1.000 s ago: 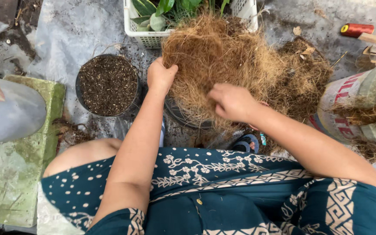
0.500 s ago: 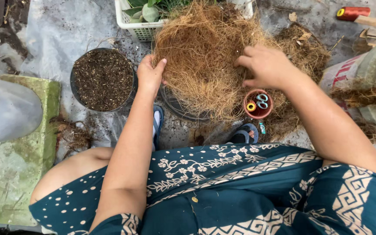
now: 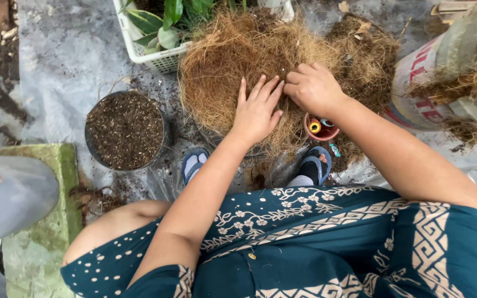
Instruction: The person sits on the ground and lines a round planter with coconut coir fiber, pressing and shaping the fiber to fit the pot. They then take soil from a nearby pot and press it into the fiber-lined planter, spreading it across the base.
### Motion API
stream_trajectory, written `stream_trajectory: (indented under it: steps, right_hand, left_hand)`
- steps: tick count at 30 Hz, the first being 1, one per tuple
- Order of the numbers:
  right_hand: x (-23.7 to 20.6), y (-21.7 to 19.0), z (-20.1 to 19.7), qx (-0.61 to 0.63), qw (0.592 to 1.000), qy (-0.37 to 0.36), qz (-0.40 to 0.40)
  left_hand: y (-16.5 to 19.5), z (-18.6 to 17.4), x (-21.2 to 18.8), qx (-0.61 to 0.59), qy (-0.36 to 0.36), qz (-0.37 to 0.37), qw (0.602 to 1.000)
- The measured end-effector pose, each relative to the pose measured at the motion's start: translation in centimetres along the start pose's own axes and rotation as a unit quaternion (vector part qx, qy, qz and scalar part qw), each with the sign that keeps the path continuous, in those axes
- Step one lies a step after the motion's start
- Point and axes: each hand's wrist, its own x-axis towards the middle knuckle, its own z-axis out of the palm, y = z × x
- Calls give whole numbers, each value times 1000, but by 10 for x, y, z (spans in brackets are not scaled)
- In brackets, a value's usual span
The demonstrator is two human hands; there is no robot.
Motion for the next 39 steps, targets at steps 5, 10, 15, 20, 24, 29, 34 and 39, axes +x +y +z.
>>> stream_trajectory:
  steps: [5,10,15,20,24,29,34,39]
  right_hand:
    - [-20,8,-7,37,999,-29,-24]
    - [-27,21,-25,111,985,-135,-13]
    - [-12,28,-29,148,983,-87,68]
    - [5,19,9,81,980,-37,179]
    - [-2,23,39,82,985,-61,139]
    - [-9,33,53,102,971,-164,141]
    - [4,63,48,226,950,-138,165]
    - [20,73,39,248,917,-17,311]
  left_hand:
    - [-3,10,4,36,-69,-25,997]
    - [-7,17,-1,32,-58,-27,997]
    - [-1,19,-4,39,-26,-21,999]
    - [24,20,-10,-6,48,-100,994]
    - [32,21,-16,-32,43,-48,997]
    - [33,19,-12,-27,32,-2,999]
    - [16,-8,3,-97,-191,29,976]
    - [-19,-34,10,-180,2,-96,979]
